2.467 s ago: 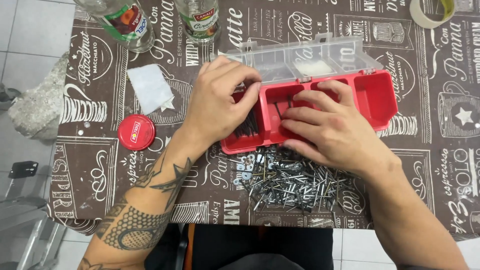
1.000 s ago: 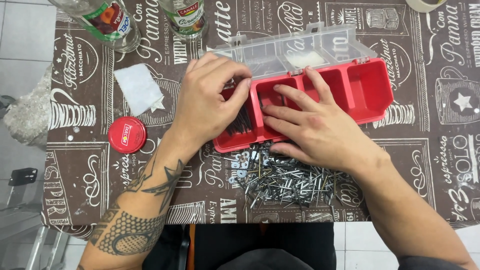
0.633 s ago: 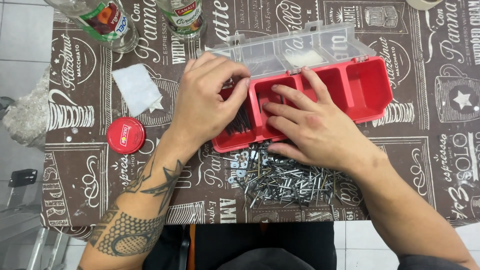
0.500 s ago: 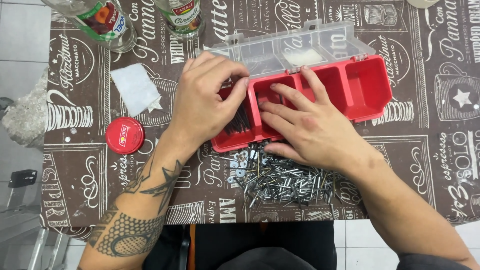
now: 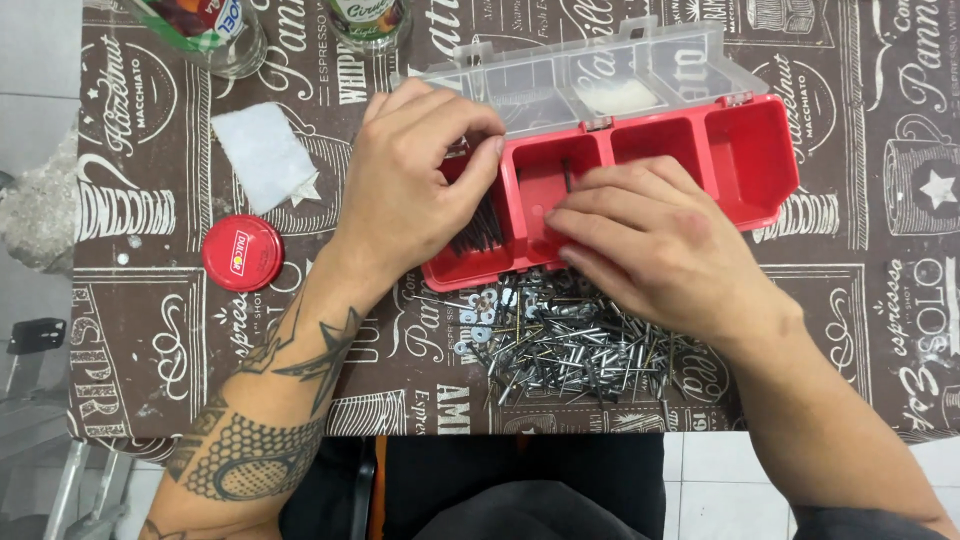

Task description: The person sorts small metal fasteners from a pile on the table into compartments of a red plastic organizer. They pick up individual screws and washers and place them into separate sections of the organizer throughout the clip.

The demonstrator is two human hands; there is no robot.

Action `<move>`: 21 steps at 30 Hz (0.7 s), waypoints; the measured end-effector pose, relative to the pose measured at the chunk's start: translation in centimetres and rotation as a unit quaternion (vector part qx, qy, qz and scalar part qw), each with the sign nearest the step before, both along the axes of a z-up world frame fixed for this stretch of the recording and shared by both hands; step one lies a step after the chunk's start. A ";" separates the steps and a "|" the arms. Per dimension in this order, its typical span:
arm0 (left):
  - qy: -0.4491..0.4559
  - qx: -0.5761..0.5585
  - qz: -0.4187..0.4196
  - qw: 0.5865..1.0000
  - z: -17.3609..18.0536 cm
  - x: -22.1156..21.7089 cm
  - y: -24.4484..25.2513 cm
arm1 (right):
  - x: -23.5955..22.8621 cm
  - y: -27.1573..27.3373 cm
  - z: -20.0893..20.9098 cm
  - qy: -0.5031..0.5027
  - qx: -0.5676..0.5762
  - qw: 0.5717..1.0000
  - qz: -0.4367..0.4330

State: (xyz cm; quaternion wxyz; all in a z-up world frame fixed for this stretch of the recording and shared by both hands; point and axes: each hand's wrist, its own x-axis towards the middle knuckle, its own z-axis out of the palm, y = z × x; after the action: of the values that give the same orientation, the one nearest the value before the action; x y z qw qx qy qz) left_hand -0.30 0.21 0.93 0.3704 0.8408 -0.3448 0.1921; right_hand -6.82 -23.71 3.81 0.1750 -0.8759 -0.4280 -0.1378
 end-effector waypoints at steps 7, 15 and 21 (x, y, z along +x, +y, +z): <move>0.005 -0.011 -0.004 1.000 0.1 0.0 0.0 | -1.1 -0.6 0.0 0.122 -0.006 0.990 0.074; 0.000 -0.019 -0.005 1.000 -0.3 0.1 0.1 | -1.5 -0.1 -1.8 0.217 -0.052 0.971 0.088; 0.002 -0.028 -0.010 1.000 -0.2 0.2 0.1 | -1.7 1.1 -2.1 0.167 -0.029 0.980 0.101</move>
State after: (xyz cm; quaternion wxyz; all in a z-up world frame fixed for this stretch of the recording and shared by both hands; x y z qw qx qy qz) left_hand -0.12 0.32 0.74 0.3963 0.8272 -0.3469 0.1958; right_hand -8.50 -22.60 1.72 0.2319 -0.8434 -0.4829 0.0412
